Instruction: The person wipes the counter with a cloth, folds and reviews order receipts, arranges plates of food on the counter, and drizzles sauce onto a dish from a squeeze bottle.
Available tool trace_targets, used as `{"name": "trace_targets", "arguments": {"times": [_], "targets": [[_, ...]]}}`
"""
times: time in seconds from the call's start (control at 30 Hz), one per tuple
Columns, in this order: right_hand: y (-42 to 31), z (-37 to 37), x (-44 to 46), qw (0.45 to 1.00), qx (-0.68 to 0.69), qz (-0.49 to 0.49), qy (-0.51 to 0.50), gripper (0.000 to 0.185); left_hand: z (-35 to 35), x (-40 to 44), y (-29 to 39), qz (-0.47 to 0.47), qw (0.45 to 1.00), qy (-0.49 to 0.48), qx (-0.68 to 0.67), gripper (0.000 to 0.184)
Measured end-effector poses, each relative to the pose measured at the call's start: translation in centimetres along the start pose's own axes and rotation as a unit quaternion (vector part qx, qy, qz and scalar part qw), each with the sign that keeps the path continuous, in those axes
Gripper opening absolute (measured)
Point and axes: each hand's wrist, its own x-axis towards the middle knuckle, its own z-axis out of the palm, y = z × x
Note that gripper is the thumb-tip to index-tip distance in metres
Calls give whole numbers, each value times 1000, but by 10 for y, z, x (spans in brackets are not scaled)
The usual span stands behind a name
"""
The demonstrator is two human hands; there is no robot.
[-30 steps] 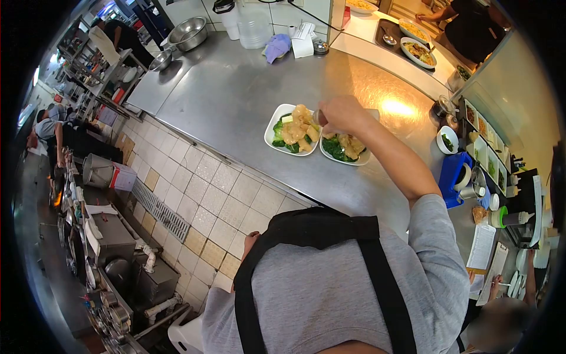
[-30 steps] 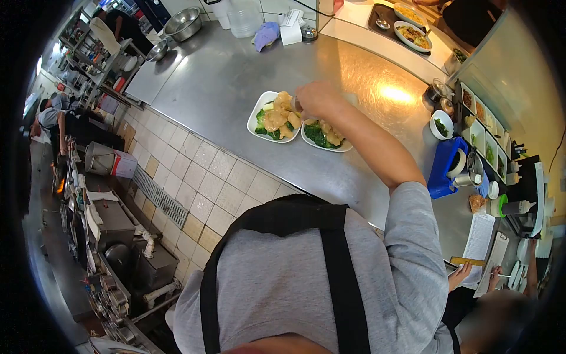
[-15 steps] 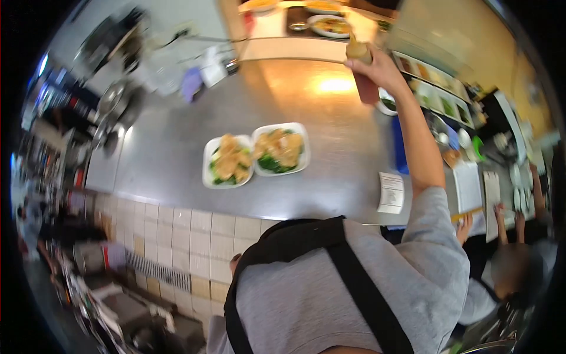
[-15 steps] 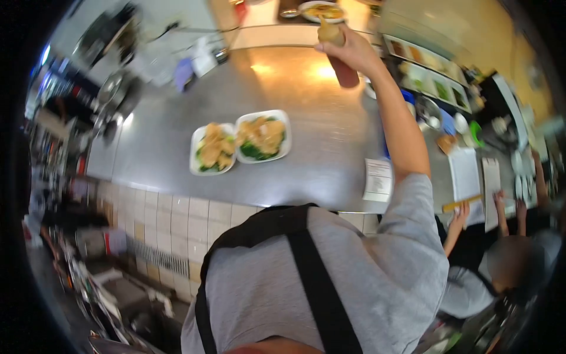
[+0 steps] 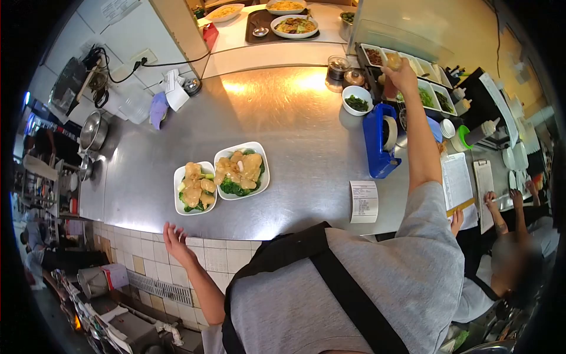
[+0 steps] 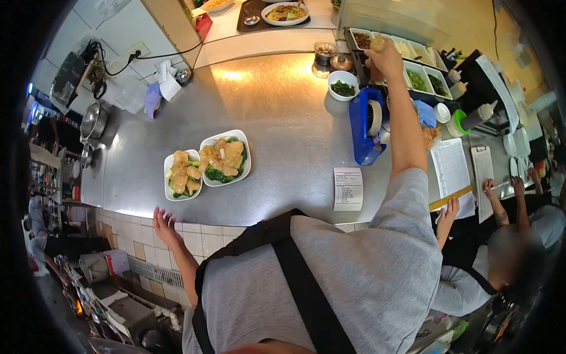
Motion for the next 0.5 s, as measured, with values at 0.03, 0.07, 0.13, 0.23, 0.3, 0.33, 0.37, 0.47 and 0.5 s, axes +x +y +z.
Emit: {"name": "trace_targets", "arguments": {"times": [0.03, 0.07, 0.13, 0.23, 0.3, 0.33, 0.37, 0.47, 0.5], "targets": [[9, 6, 1, 1000, -12, -7, -1, 73, 11, 2, 4, -25, 1000, -8, -2, 42], [14, 9, 5, 1000, -5, -14, -10, 74, 19, 4, 8, -50, 999, -14, -1, 46], [25, 16, 16, 999, -3, -37, -20, 75, 24, 12, 0, -74, 995, -59, -24, 51], [22, 16, 7, 998, -32, -36, -32, 82, 34, 18, 1, -97, 991, -89, -33, 45], [27, 13, 0, 993, -46, 6, -109, 76, 30, 30, -12, -115, 985, -124, -39, 42], [26, 12, -4, 987, -53, 27, -147, 74, 28, 36, -17, -124, 981, -142, -42, 40], [16, 8, -13, 995, -75, -30, -55, 66, 27, 39, -15, -132, 977, -160, -48, 39], [-40, -22, -75, 987, -51, -138, 71, 45, 25, 43, -11, -157, 962, -213, -65, 38], [-75, -33, -109, 991, 20, -131, 11, 39, 24, 45, -13, -159, 959, -221, -79, 38]]}}
